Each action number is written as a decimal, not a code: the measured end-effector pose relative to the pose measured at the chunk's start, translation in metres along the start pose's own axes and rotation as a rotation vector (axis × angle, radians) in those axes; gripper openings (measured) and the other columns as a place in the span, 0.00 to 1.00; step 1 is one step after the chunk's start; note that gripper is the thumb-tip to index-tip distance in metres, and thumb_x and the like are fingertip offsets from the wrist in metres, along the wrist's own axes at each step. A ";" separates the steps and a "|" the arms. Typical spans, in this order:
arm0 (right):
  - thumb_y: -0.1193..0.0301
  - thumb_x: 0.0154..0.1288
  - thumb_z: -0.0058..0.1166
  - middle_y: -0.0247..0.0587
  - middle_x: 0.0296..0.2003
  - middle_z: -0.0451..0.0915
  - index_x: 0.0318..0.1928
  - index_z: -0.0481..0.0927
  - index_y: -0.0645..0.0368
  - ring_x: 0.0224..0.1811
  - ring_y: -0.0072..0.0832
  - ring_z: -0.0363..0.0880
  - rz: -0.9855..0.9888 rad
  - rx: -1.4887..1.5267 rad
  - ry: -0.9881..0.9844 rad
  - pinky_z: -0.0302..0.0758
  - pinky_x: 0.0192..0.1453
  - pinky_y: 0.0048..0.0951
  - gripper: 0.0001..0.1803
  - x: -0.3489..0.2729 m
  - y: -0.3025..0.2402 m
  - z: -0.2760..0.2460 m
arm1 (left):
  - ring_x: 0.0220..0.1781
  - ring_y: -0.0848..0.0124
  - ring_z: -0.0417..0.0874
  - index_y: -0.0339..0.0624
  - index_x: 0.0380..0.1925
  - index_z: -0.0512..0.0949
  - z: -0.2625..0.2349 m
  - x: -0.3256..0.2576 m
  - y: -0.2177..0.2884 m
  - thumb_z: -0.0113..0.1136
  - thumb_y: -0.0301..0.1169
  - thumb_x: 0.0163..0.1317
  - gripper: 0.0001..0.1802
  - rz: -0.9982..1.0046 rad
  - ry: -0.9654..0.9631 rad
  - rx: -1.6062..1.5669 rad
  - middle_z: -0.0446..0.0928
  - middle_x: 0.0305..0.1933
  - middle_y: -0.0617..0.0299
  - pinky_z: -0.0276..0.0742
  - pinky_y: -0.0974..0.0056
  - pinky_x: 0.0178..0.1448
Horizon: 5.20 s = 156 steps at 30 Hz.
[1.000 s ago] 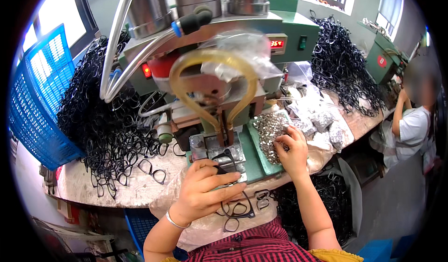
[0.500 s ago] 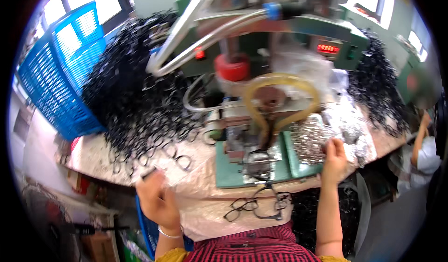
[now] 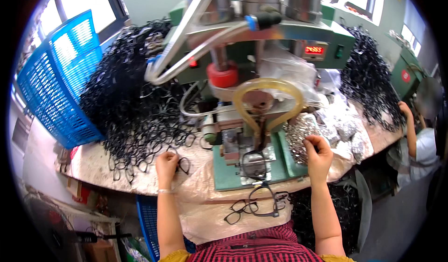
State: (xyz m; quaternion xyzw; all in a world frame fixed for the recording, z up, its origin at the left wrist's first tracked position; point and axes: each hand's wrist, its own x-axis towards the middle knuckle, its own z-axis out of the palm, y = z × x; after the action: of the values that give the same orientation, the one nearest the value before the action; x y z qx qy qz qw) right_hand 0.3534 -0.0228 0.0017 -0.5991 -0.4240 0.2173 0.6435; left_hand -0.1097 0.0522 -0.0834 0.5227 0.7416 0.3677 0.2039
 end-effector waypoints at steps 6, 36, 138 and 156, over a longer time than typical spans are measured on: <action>0.80 0.63 0.63 0.42 0.36 0.88 0.41 0.88 0.65 0.40 0.27 0.86 -0.033 -0.290 0.061 0.78 0.47 0.28 0.06 -0.035 -0.002 -0.056 | 0.20 0.83 0.72 0.42 0.31 0.75 -0.029 -0.047 0.046 0.61 0.26 0.68 0.07 -0.005 0.005 -0.556 0.76 0.24 0.70 0.63 0.76 0.22; 0.76 0.60 0.63 0.46 0.52 0.83 0.55 0.80 0.61 0.58 0.37 0.81 -0.139 0.106 -0.485 0.75 0.64 0.34 0.20 -0.024 -0.098 0.033 | 0.33 0.65 0.88 0.45 0.29 0.81 -0.033 -0.124 0.242 0.60 0.24 0.65 0.06 1.116 -0.160 -0.561 0.88 0.33 0.54 0.74 0.57 0.52; 0.79 0.68 0.58 0.39 0.38 0.86 0.46 0.85 0.67 0.40 0.25 0.84 0.371 0.617 -0.239 0.79 0.50 0.26 0.09 0.012 -0.038 0.037 | 0.38 0.68 0.82 0.30 0.39 0.77 -0.019 -0.143 0.210 0.58 0.21 0.67 0.04 0.463 0.017 -0.940 0.82 0.36 0.52 0.77 0.67 0.47; 0.81 0.66 0.59 0.48 0.55 0.82 0.66 0.66 0.68 0.52 0.29 0.84 0.036 0.465 -0.381 0.74 0.62 0.29 0.29 -0.041 -0.095 0.061 | 0.40 0.67 0.85 0.34 0.40 0.79 -0.037 -0.110 0.265 0.59 0.25 0.71 0.04 0.766 0.115 -0.840 0.84 0.39 0.55 0.77 0.65 0.52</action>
State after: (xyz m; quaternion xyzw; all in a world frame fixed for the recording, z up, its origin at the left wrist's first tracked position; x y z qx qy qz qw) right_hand 0.2599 -0.0375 0.0759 -0.3916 -0.4654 0.4282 0.6684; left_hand 0.0711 -0.0132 0.1330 0.6075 0.2991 0.7064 0.2059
